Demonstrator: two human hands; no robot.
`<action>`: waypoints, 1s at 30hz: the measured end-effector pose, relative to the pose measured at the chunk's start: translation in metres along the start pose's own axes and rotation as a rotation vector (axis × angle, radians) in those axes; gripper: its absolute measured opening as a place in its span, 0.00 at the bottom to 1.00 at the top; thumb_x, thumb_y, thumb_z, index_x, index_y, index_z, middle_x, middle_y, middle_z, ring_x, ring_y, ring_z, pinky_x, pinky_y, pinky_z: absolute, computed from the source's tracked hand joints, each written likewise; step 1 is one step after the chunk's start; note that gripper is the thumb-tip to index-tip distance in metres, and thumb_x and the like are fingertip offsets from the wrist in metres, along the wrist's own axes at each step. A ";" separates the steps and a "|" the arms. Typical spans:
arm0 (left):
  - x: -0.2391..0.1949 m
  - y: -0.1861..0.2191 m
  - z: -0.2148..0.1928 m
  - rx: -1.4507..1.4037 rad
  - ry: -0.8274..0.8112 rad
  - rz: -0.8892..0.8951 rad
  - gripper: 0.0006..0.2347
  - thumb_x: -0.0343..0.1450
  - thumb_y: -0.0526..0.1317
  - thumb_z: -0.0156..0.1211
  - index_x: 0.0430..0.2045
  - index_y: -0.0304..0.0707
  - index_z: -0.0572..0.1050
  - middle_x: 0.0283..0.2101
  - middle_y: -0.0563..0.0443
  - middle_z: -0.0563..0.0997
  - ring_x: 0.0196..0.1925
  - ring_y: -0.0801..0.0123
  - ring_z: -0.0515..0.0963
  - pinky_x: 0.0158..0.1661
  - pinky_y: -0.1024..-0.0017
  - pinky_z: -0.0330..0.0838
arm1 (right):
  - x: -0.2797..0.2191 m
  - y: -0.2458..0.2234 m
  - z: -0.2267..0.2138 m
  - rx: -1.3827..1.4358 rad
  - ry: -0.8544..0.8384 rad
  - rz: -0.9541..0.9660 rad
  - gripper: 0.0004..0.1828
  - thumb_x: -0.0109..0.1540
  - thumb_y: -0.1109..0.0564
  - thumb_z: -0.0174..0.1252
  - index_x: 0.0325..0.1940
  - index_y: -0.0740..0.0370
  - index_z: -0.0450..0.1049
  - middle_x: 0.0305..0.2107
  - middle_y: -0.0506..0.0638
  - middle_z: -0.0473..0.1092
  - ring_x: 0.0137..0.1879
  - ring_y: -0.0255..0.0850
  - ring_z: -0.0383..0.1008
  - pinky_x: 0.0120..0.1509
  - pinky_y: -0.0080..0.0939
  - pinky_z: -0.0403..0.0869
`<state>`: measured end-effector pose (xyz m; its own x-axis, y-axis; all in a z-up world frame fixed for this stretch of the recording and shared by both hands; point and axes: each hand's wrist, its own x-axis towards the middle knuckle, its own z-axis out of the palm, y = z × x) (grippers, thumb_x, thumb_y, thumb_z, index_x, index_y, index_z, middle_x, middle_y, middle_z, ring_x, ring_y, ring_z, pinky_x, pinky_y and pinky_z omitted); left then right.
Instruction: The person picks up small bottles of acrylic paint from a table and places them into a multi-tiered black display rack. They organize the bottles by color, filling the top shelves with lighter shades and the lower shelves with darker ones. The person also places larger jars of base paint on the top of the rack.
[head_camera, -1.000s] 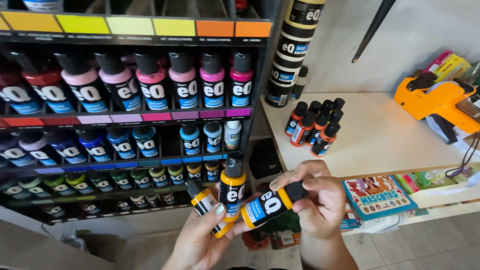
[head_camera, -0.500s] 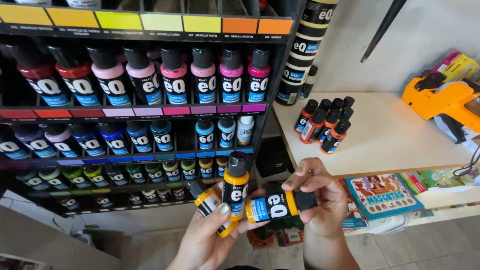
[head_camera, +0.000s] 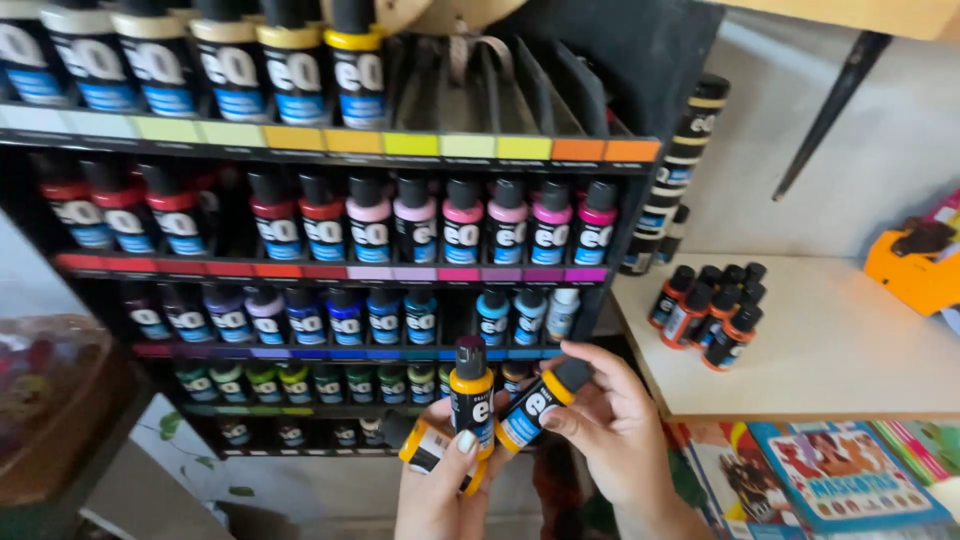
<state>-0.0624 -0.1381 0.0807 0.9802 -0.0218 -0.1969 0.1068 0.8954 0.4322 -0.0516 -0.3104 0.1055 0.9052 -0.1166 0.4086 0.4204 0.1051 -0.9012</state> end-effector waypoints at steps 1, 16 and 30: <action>0.006 0.000 -0.014 0.000 -0.001 0.012 0.19 0.61 0.29 0.61 0.47 0.29 0.73 0.52 0.17 0.81 0.60 0.32 0.80 0.51 0.33 0.76 | 0.002 -0.010 0.008 0.006 -0.009 -0.004 0.38 0.49 0.61 0.72 0.64 0.66 0.71 0.47 0.63 0.78 0.50 0.45 0.78 0.53 0.43 0.80; 0.032 0.047 -0.054 -0.029 0.199 -0.121 0.17 0.70 0.22 0.53 0.53 0.37 0.70 0.57 0.30 0.74 0.61 0.33 0.76 0.50 0.43 0.73 | 0.169 -0.182 0.111 -0.372 -0.314 -0.997 0.30 0.67 0.79 0.59 0.67 0.64 0.55 0.61 0.71 0.68 0.69 0.54 0.71 0.73 0.44 0.76; 0.068 0.053 -0.099 0.101 0.094 -0.162 0.20 0.67 0.29 0.61 0.54 0.45 0.72 0.54 0.18 0.82 0.34 0.32 0.77 0.37 0.51 0.72 | 0.207 -0.180 0.129 -0.601 -0.386 -0.700 0.33 0.64 0.70 0.61 0.71 0.58 0.59 0.55 0.56 0.72 0.59 0.43 0.75 0.68 0.42 0.76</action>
<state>-0.0065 -0.0478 0.0035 0.9294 -0.1156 -0.3505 0.2823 0.8343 0.4735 0.0681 -0.2263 0.3707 0.4685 0.3784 0.7983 0.8620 -0.3936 -0.3193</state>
